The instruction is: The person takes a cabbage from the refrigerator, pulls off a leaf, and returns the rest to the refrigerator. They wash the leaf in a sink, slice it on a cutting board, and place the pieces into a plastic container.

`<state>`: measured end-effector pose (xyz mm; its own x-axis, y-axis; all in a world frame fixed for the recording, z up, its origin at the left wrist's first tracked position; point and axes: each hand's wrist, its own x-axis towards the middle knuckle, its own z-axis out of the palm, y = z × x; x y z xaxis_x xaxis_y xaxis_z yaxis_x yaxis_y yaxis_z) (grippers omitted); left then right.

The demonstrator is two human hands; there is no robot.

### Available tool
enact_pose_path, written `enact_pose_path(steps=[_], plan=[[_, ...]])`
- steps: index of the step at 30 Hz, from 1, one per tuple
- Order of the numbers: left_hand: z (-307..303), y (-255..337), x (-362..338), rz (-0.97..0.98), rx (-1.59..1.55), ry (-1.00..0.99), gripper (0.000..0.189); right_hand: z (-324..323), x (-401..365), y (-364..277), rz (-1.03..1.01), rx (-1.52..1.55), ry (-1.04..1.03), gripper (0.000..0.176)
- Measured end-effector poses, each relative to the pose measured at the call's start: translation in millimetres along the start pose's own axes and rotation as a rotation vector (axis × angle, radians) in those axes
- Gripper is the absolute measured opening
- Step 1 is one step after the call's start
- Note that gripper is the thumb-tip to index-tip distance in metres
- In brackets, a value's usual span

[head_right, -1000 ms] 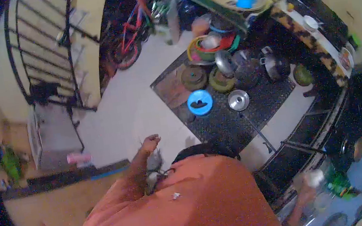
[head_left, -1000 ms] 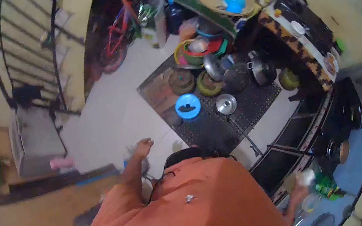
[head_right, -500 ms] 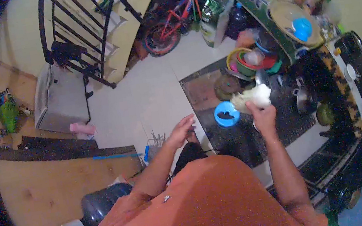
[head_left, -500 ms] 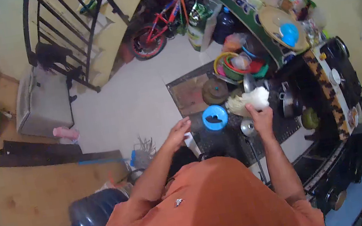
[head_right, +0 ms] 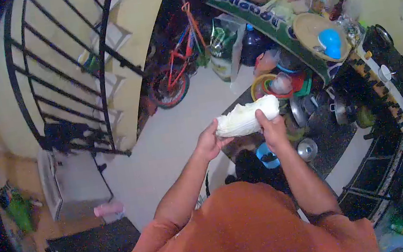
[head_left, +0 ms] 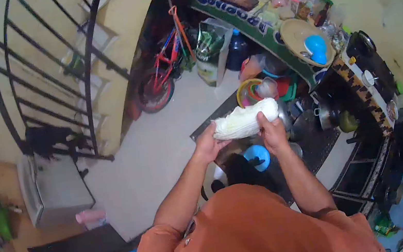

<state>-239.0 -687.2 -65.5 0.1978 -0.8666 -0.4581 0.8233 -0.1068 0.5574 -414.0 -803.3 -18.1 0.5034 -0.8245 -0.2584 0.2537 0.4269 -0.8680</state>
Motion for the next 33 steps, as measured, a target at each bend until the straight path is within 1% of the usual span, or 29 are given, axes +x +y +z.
enact_pose_path(steps=[1, 2, 3, 5, 6, 7, 9, 10, 11, 12, 13, 14, 15, 17, 18, 19, 20, 21, 22, 24, 25, 26, 27, 28, 29, 31, 32, 33], plan=[[-2, 5, 15, -0.04, 0.082, 0.048, 0.046, 2, 10, -2, 0.014, -0.017, -0.017, 0.04], [-3, 10, 30, -0.055, 0.088, 0.077, 0.044, 4, 21, -7, 0.026, -0.099, 0.029, 0.039], [-5, 19, 42, -0.06, 0.096, 0.067, 0.044, 7, 34, -8, 0.017, -0.096, 0.038, 0.039], [-10, 33, 65, -0.109, 0.256, 0.068, 0.042, 9, 58, -9, -0.039, -0.086, -0.005, 0.039], [-11, 48, 76, -0.117, 0.342, 0.126, 0.042, 8, 81, 1, -0.098, -0.047, -0.035, 0.038], [-17, 63, 90, -0.112, 0.353, 0.117, 0.042, 13, 97, 2, -0.112, -0.042, -0.033, 0.038], [-28, 98, 128, -0.187, 0.659, 0.192, 0.045, 28, 139, 4, -0.168, -0.173, 0.069, 0.037], [-38, 110, 153, -0.178, 0.684, 0.18, 0.045, 33, 165, 11, -0.223, -0.11, 0.084, 0.034], [-48, 121, 175, -0.026, 0.834, 0.176, 0.051, 36, 192, 13, -0.237, -0.089, 0.101, 0.034], [-51, 138, 201, 0.129, 0.977, 0.165, 0.057, 39, 220, 8, -0.282, -0.212, 0.11, 0.032], [-40, 160, 225, 0.109, 1.001, 0.152, 0.057, 40, 242, 10, -0.306, -0.337, 0.129, 0.031], [-32, 171, 243, 0.291, 1.24, 0.067, 0.066, 26, 270, 19, -0.278, -0.66, 0.197, 0.025], [-18, 176, 260, 0.492, 1.448, -0.038, 0.075, 41, 283, 2, -0.238, -0.475, 0.24, 0.024], [31, 197, 304, 0.615, 1.519, -0.308, 0.088, 56, 314, -29, -0.491, -0.608, 0.263, 0.027], [64, 206, 317, 0.687, 1.483, -0.378, 0.087, 60, 324, -43, -0.482, -0.624, 0.275, 0.027], [91, 210, 331, 0.751, 1.439, -0.443, 0.086, 66, 336, -59, -0.532, -0.778, 0.302, 0.028], [92, 198, 367, 0.709, 1.369, -0.503, 0.076, 70, 352, -75, -0.597, -0.93, 0.326, 0.03], [95, 187, 404, 0.677, 1.302, -0.567, 0.067, 73, 367, -86, -0.605, -0.945, 0.339, 0.03], [110, 184, 421, 0.686, 1.289, -0.584, 0.067, 75, 381, -94, -0.631, -0.981, 0.387, 0.03], [132, 182, 452, 0.743, 1.196, -0.432, 0.042, 78, 410, -110, -0.661, -1.028, 0.442, 0.03], [145, 187, 461, 0.742, 1.189, -0.442, 0.042, 77, 421, -115, -0.68, -1.044, 0.502, 0.03], [154, 193, 468, 0.691, 1.132, -0.482, 0.036, 76, 428, -117, -0.684, -1.057, 0.565, 0.031], [161, 198, 471, 0.627, 1.081, -0.521, 0.031, 77, 436, -121, -0.622, -1.093, 0.635, 0.033], [169, 201, 476, 0.615, 1.022, -0.521, 0.026, 76, 439, -122, -0.594, -1.115, 0.688, 0.034], [179, 212, 484, 0.261, 1.116, -0.549, 0.026, 76, 448, -128, -0.582, -1.138, 0.744, 0.035], [188, 218, 515, 0.457, 1.048, -0.836, 0.028, 78, 465, -134, -0.733, -1.079, 0.853, 0.035], [194, 220, 526, 0.454, 1.039, -0.861, 0.028, 78, 469, -138, -0.6, -1.006, 0.888, 0.034], [205, 227, 530, 0.485, 0.975, -0.878, 0.032, 72, 475, -139, -0.601, -1.009, 0.916, 0.034]])
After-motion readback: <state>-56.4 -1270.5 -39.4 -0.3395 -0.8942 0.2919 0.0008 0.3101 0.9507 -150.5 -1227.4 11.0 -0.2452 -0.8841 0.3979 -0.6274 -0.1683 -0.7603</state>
